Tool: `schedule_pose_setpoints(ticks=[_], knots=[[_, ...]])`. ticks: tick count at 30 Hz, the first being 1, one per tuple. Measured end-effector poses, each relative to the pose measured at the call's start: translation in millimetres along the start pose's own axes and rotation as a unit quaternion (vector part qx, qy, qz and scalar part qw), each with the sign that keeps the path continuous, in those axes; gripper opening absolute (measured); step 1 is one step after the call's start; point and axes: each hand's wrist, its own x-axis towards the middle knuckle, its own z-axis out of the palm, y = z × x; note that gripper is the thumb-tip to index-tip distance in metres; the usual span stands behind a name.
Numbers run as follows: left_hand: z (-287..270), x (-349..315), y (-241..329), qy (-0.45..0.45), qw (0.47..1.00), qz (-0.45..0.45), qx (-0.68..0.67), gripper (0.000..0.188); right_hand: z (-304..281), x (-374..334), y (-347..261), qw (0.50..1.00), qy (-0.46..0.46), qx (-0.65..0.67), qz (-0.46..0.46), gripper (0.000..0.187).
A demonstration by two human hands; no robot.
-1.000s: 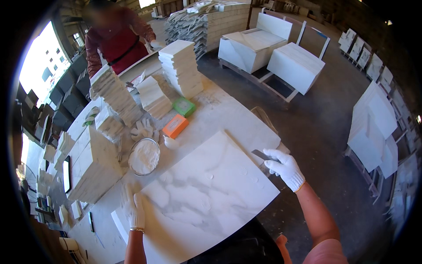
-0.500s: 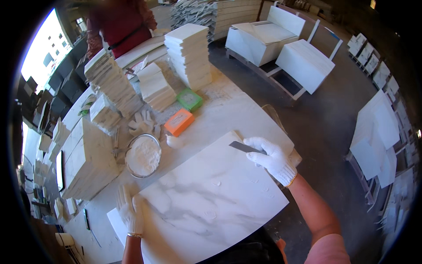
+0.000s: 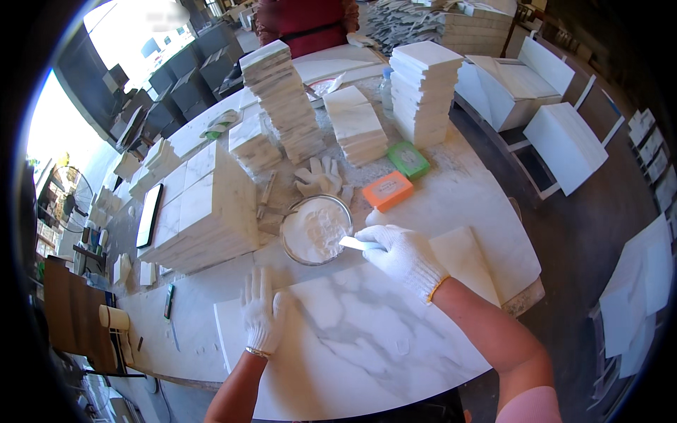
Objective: The person uses a small metal spatula to scoop white paste from a bowl and applies it to small defects on a large marble-patterned tile. They smooth the paste into the surface and occasionally wipe the tile with a cloth. A coworker stacks similar tiles in the background.
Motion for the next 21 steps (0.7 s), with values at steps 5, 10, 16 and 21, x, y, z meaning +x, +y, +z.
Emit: schedule_pose_setpoints(ticks=[5,10,16,21], knots=[[0.1,0.3,1.2,0.008,1.000,0.004,-0.014,0.069,10.6,8.6,1.4,1.000,0.005,-0.001,0.014,0.024],[2.4,0.8,0.1,0.018,1.000,0.007,-0.020,0.069,14.6,14.9,-2.3,0.998,-0.020,-0.027,0.043,0.029],[1.6,0.5,0.2,0.020,1.000,0.009,-0.016,0.070,20.9,20.3,-3.2,0.998,-0.026,-0.041,0.034,0.028],[1.4,0.0,-0.9,0.021,1.000,0.008,-0.015,0.070,30.1,22.4,4.8,1.000,-0.022,0.015,0.016,0.024]])
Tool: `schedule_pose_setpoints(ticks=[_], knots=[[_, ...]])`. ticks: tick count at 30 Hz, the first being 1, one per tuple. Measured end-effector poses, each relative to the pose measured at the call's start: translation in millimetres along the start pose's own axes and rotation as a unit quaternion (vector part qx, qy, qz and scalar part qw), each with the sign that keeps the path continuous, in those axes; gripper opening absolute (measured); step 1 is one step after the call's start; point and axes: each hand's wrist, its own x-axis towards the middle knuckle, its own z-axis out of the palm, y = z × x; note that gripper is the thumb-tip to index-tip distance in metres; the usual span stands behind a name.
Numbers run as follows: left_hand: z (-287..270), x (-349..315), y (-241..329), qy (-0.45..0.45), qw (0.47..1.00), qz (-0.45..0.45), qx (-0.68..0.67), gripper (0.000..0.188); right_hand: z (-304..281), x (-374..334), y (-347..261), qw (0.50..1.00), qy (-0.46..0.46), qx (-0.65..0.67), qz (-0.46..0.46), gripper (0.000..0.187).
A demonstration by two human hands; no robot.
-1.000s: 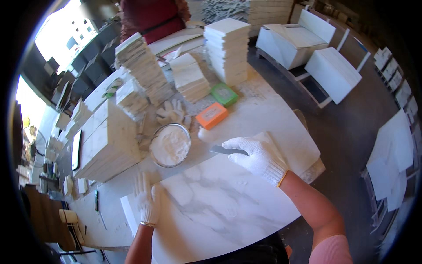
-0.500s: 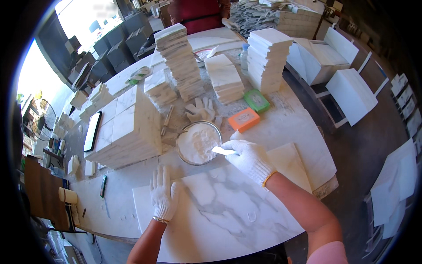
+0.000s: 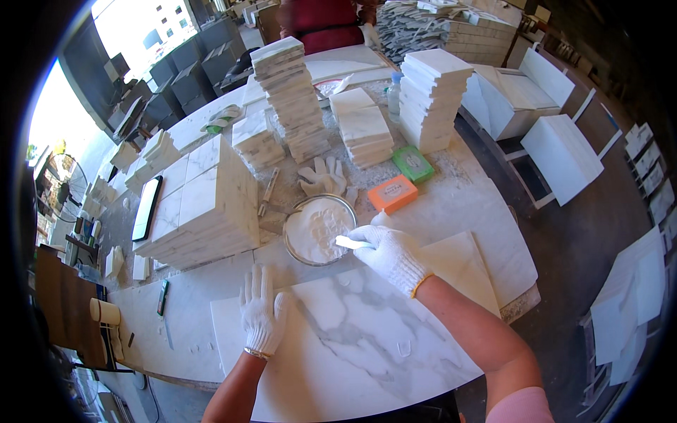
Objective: The person uses a small metal spatula to scoop white paste from a bowl and applies it to small defects on a large marble-patterned tile. They smooth the paste into the surface and occasionally wipe the tile with a cloth. A coworker stacks similar tiles in the background.
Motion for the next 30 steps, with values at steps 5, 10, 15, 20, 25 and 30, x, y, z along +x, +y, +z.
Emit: schedule_pose_setpoints(ticks=[5,10,15,20,25,30], knots=[[-4.5,0.7,4.6,-0.006,1.000,0.005,0.003,0.070,-3.6,-3.8,5.3,0.982,-0.050,0.163,0.082,0.031],[1.1,1.8,-0.1,-0.002,1.000,0.003,-0.006,0.067,-32.2,-25.1,-7.5,0.960,-0.044,0.241,0.139,0.034],[4.4,-0.6,-1.6,0.011,1.000,0.004,0.000,0.066,-74.7,-63.6,15.7,0.963,0.020,0.233,0.136,0.033],[5.6,0.8,0.8,0.008,0.999,0.014,0.028,0.065,-130.8,-112.5,50.2,0.963,0.099,0.178,0.178,0.033],[1.5,1.8,8.0,0.011,0.999,0.024,0.031,0.063,-155.4,-145.4,75.1,0.949,0.151,0.186,0.203,0.033],[4.2,2.6,2.8,0.019,0.998,0.033,0.042,0.062,-154.2,-156.2,85.0,0.946,0.150,0.196,0.211,0.033]])
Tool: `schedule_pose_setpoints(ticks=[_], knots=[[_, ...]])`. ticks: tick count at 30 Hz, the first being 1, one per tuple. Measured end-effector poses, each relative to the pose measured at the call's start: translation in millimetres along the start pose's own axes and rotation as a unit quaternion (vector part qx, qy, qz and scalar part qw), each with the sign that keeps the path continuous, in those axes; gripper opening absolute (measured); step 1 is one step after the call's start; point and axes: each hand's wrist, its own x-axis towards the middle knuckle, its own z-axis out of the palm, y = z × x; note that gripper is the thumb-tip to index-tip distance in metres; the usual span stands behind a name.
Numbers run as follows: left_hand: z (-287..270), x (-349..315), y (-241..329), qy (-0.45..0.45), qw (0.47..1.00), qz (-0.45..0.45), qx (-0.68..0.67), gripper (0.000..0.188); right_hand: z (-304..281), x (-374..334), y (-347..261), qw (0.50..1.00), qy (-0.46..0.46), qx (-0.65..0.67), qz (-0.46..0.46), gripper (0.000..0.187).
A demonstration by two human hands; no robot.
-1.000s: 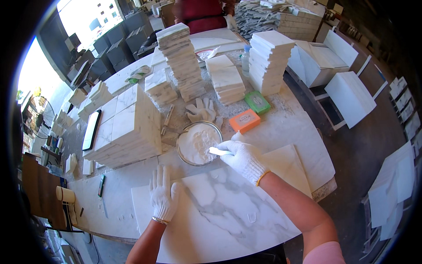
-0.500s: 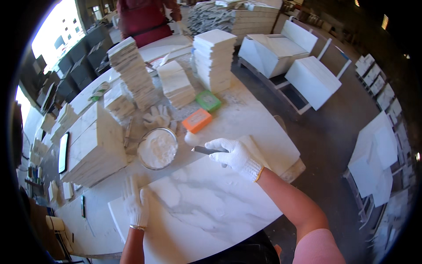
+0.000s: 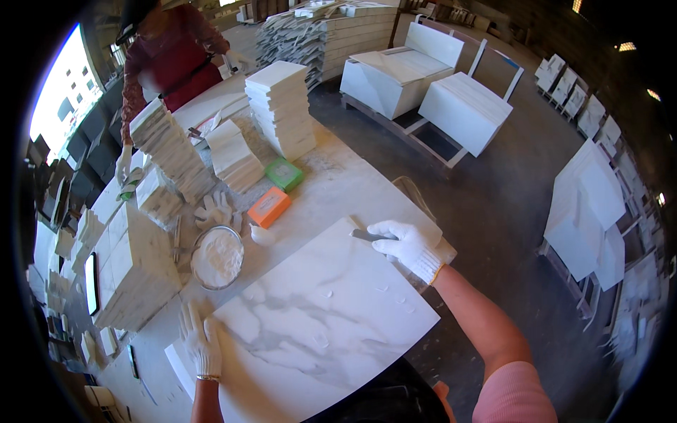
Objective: The person uses a small metal spatula to scoop white paste from a bowl and applies it to small defects on a large marble-patterned tile. They smooth the paste into the surface and occasionally wipe the tile with a cloth. A coworker stacks similar tiles in the background.
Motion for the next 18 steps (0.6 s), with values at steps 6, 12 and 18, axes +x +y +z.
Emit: schedule_pose_setpoints(ticks=[6,12,18], knots=[[-3.7,-0.4,1.7,-0.020,1.000,-0.010,0.017,0.062,7.1,6.4,11.1,0.999,-0.011,-0.024,-0.045,0.033],[-4.0,-0.3,5.1,-0.024,0.999,-0.017,0.027,0.062,5.8,15.2,29.0,0.979,0.000,-0.158,-0.131,0.033],[-6.6,-1.0,7.3,-0.029,0.999,-0.022,0.034,0.062,9.9,8.6,15.2,0.892,0.045,-0.394,-0.215,0.028]])
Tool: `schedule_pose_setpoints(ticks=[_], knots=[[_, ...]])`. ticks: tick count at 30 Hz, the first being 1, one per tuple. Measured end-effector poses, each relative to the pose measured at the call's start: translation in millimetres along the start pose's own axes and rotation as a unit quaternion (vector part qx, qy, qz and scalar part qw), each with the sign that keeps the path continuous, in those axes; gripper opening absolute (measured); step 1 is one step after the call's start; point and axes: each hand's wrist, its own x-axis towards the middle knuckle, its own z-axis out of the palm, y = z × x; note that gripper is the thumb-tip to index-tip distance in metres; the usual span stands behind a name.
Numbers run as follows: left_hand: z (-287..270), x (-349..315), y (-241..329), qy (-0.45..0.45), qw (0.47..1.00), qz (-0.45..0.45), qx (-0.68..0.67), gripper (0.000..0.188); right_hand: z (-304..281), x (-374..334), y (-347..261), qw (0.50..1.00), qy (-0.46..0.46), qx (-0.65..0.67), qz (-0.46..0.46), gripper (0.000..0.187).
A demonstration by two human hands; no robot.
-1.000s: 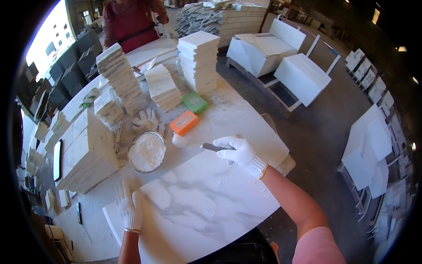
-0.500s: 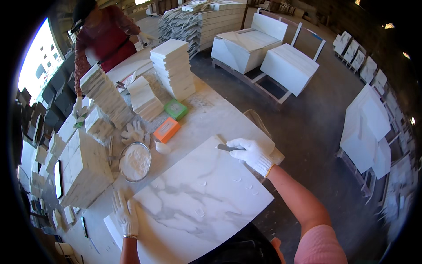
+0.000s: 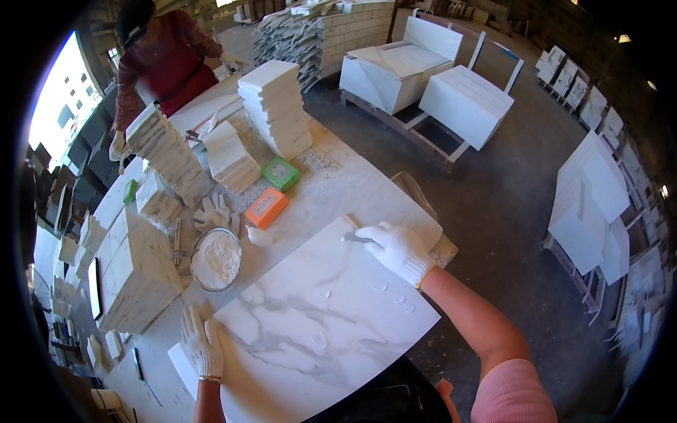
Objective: The person uses a small metal spatula to scoop white paste from a bowl and applies it to small defects on a large marble-patterned tile. They smooth the paste into the surface and occasionally wipe the tile with a cloth. A coworker stacks similar tiles in the background.
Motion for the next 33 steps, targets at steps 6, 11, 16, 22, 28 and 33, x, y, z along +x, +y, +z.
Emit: schedule_pose_setpoints(ticks=[6,11,16,22,28,33], knots=[[0.7,0.2,0.9,-0.003,1.000,-0.009,0.000,0.062,1.4,-3.4,6.9,0.998,0.056,0.029,-0.022,0.027],[-1.5,0.1,2.2,-0.008,1.000,-0.016,-0.006,0.062,-1.4,0.7,0.6,0.999,0.020,0.023,-0.038,0.027],[-1.5,0.6,1.0,-0.007,1.000,-0.012,-0.004,0.063,-0.5,6.8,-1.7,0.997,-0.046,-0.061,-0.013,0.028],[-2.3,-0.1,2.7,-0.004,1.000,-0.009,-0.006,0.063,-7.4,5.6,5.5,0.995,-0.065,-0.076,-0.016,0.029],[2.3,0.9,1.1,0.007,1.000,-0.005,-0.020,0.062,-13.7,-0.7,9.4,0.995,-0.049,-0.087,-0.030,0.027],[1.6,-0.8,-4.1,0.006,0.999,-0.014,-0.043,0.062,-24.6,0.2,-8.9,0.999,-0.038,0.011,0.003,0.026]])
